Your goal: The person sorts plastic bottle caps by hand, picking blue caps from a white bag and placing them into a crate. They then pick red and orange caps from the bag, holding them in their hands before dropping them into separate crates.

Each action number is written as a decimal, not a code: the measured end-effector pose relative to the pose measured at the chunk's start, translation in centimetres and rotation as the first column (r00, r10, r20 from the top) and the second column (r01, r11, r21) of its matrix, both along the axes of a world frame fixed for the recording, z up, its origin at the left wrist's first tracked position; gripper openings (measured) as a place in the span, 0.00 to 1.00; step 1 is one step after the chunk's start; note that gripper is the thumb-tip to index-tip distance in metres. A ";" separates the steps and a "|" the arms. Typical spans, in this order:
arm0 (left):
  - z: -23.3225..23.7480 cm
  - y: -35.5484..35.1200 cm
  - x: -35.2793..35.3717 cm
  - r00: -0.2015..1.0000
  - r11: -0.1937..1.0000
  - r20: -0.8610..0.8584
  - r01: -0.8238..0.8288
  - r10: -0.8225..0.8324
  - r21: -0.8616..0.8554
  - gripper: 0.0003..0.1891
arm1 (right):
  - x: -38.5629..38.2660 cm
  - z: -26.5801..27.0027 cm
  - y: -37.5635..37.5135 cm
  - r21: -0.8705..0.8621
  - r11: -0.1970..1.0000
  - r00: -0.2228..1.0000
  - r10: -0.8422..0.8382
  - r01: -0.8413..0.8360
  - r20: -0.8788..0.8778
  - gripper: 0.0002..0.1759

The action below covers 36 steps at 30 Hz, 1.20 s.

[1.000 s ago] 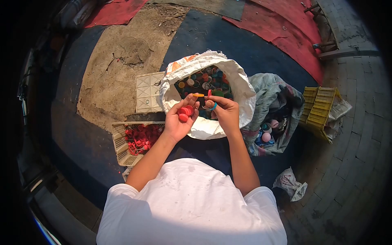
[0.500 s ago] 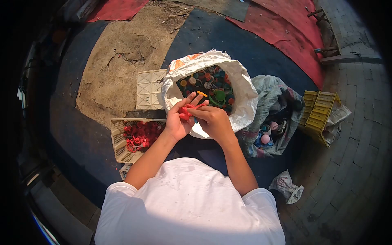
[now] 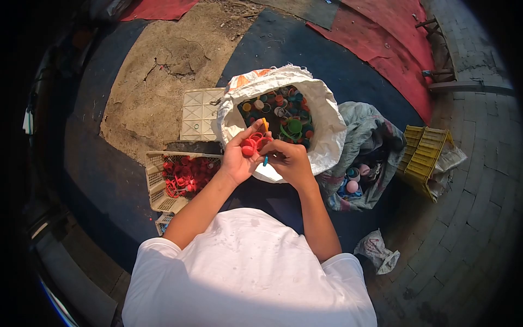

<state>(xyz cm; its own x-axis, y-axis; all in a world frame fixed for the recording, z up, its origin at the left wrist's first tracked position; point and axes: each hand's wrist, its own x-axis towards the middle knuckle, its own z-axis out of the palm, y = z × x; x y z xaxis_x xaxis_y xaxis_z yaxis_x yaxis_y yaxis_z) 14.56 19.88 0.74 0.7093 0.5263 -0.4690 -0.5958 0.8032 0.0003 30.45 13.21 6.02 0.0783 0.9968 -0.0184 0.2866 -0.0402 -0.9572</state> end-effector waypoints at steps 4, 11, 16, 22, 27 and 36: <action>0.2 0.0 -0.7 0.998 0.999 0.041 0.047 -0.048 0.023 0.18 | 0.2 -0.1 -0.4 -0.051 0.998 0.999 -0.039 0.039 -0.010 0.14; 0.5 0.1 0.2 0.996 0.999 -0.077 -0.053 0.051 -0.012 0.18 | 1.1 -0.8 -0.8 -0.086 0.995 0.999 -0.044 0.046 0.029 0.15; 0.4 0.0 0.3 0.997 0.996 -0.044 -0.071 0.068 -0.053 0.18 | 1.0 -0.8 -1.0 0.001 0.998 0.998 -0.056 0.056 -0.038 0.14; 0.3 0.2 0.0 0.990 0.981 0.058 -0.116 0.127 -0.157 0.16 | 3.8 -2.7 -2.2 -0.087 0.964 0.952 -0.263 0.252 -0.155 0.13; -0.1 0.2 -0.2 0.985 0.977 0.096 -0.123 0.141 -0.174 0.15 | 5.6 -4.8 -1.5 -0.230 0.945 0.951 -0.171 0.232 0.257 0.15; -0.1 0.3 0.0 0.989 0.981 0.063 -0.125 0.136 -0.150 0.15 | 4.7 -7.3 -1.0 -0.379 0.893 0.902 -0.065 0.244 0.427 0.26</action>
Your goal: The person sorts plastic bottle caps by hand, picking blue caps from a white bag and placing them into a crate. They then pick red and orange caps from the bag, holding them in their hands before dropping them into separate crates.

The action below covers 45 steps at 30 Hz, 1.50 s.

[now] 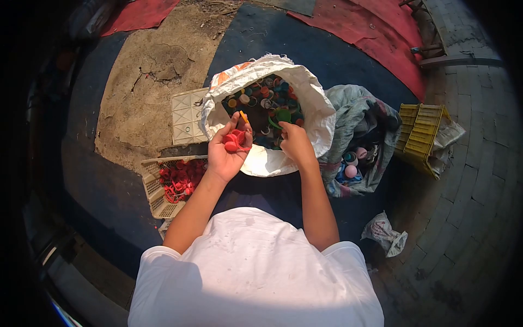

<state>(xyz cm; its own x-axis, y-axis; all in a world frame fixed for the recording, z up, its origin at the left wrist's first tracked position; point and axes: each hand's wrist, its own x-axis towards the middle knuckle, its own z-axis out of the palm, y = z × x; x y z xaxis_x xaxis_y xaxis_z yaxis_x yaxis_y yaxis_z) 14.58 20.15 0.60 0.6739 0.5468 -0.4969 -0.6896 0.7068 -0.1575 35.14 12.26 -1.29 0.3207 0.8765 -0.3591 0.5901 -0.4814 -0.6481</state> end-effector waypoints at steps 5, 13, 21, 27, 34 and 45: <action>-0.3 -0.2 -0.2 1.000 0.999 -0.010 -0.008 0.008 -0.031 0.15 | 3.9 -3.8 3.4 -0.061 0.992 0.994 -0.109 0.109 0.010 0.23; -0.4 -0.2 -0.2 0.999 0.999 -0.052 0.003 -0.005 -0.037 0.15 | 7.5 -12.8 9.6 -0.329 0.943 0.932 0.162 -0.050 0.325 0.17; 0.4 -0.3 -0.2 0.999 0.999 -0.033 0.010 -0.011 -0.033 0.17 | 7.6 -14.3 9.2 -0.329 0.929 0.909 0.275 -0.168 0.313 0.12; 0.0 -0.2 -0.4 0.999 0.998 -0.036 0.018 -0.020 -0.054 0.17 | 7.4 -14.6 9.0 -0.239 0.951 0.908 0.270 -0.198 0.320 0.13; -0.4 0.1 -0.4 0.998 0.998 -0.046 0.045 -0.047 -0.048 0.18 | 7.5 -15.2 8.3 -0.130 0.978 0.966 0.187 -0.165 0.180 0.14; -0.5 0.3 -0.6 0.997 0.999 -0.067 0.031 -0.032 -0.007 0.17 | 6.8 -17.0 8.8 -0.172 0.985 0.992 0.050 -0.029 0.118 0.16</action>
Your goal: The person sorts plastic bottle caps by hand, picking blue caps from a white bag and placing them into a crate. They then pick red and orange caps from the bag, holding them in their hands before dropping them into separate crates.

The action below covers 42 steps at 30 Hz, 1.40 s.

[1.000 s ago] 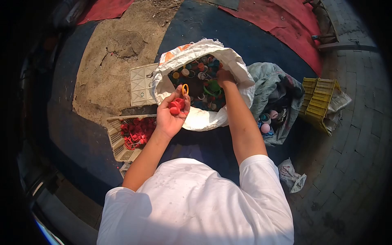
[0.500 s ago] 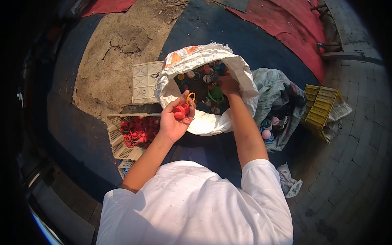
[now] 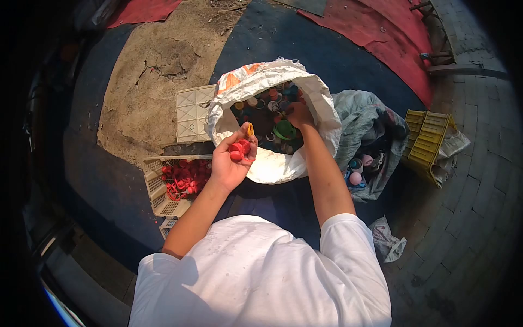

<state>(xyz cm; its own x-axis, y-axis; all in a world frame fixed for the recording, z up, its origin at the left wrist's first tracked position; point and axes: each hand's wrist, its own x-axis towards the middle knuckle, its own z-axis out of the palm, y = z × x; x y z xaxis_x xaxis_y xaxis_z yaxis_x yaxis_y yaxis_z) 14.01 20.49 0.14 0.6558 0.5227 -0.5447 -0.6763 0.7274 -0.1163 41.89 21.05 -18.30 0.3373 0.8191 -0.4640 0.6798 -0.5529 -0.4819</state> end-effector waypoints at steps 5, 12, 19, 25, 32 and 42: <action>-0.1 0.1 -0.3 1.000 1.000 -0.011 -0.002 0.002 -0.003 0.18 | -0.8 3.9 -0.1 0.139 0.990 0.990 -0.055 0.037 0.133 0.18; -0.4 0.5 -0.7 1.000 1.000 -0.003 -0.027 0.027 -0.012 0.17 | -4.4 11.7 -3.0 0.585 0.809 0.994 -0.107 0.065 0.036 0.18; 0.1 0.6 -0.3 1.000 0.999 0.001 -0.023 0.023 0.024 0.17 | -9.5 20.9 -5.6 0.744 0.656 0.991 -0.058 0.127 -0.118 0.17; 0.3 0.8 0.4 0.998 0.999 0.055 -0.037 0.036 0.023 0.17 | -12.9 25.7 -7.0 0.721 0.651 0.962 -0.048 0.235 -0.271 0.16; 1.3 -0.2 0.6 0.995 0.980 -0.057 0.096 -0.087 0.175 0.18 | -13.2 26.5 -5.2 0.797 0.604 0.992 0.106 -0.010 -0.068 0.21; 2.4 0.2 1.6 1.000 0.990 0.002 0.028 -0.029 0.138 0.17 | -13.1 27.5 -6.4 0.774 0.628 0.983 0.179 -0.083 -0.040 0.18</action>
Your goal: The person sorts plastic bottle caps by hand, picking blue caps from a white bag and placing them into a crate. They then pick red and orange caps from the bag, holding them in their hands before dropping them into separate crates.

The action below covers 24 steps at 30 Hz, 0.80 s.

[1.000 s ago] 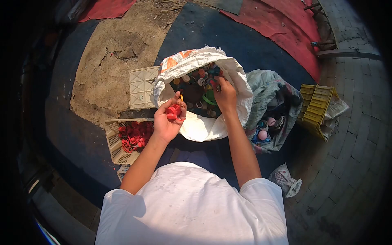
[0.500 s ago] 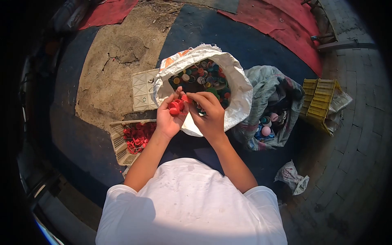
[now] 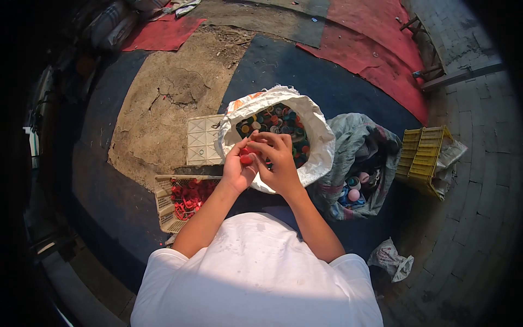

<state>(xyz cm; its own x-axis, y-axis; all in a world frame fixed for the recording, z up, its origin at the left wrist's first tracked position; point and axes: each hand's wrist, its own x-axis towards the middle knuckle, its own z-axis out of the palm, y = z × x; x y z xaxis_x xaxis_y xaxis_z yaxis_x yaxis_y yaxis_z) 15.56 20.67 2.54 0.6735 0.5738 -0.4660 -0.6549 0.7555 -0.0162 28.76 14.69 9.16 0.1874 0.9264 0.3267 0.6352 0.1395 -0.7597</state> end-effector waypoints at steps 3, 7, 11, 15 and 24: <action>1.3 -0.1 0.5 1.000 0.999 -0.019 -0.020 0.021 0.036 0.16 | -0.8 -2.2 -0.2 0.001 0.985 0.890 -0.158 0.175 -0.427 0.23; 3.4 -0.4 1.9 0.984 0.938 -0.162 -0.007 0.068 0.346 0.16 | -2.9 -4.2 0.8 -0.120 0.986 -0.075 -0.112 0.114 -0.991 0.30; 4.8 -1.2 2.6 0.883 0.763 -0.380 0.041 0.274 0.645 0.17 | -3.5 -3.0 2.4 -0.056 0.990 -0.073 -0.047 0.128 -0.996 0.30; 5.7 -2.0 3.8 0.812 0.681 -0.413 0.026 0.412 0.732 0.16 | -3.0 -1.1 2.6 -0.042 0.995 -0.035 -0.039 0.090 -0.999 0.27; 7.6 -4.3 5.4 0.746 0.699 -0.317 -0.266 0.585 0.664 0.13 | -1.3 0.8 1.0 -0.030 0.998 -0.133 -0.038 -0.058 -0.990 0.28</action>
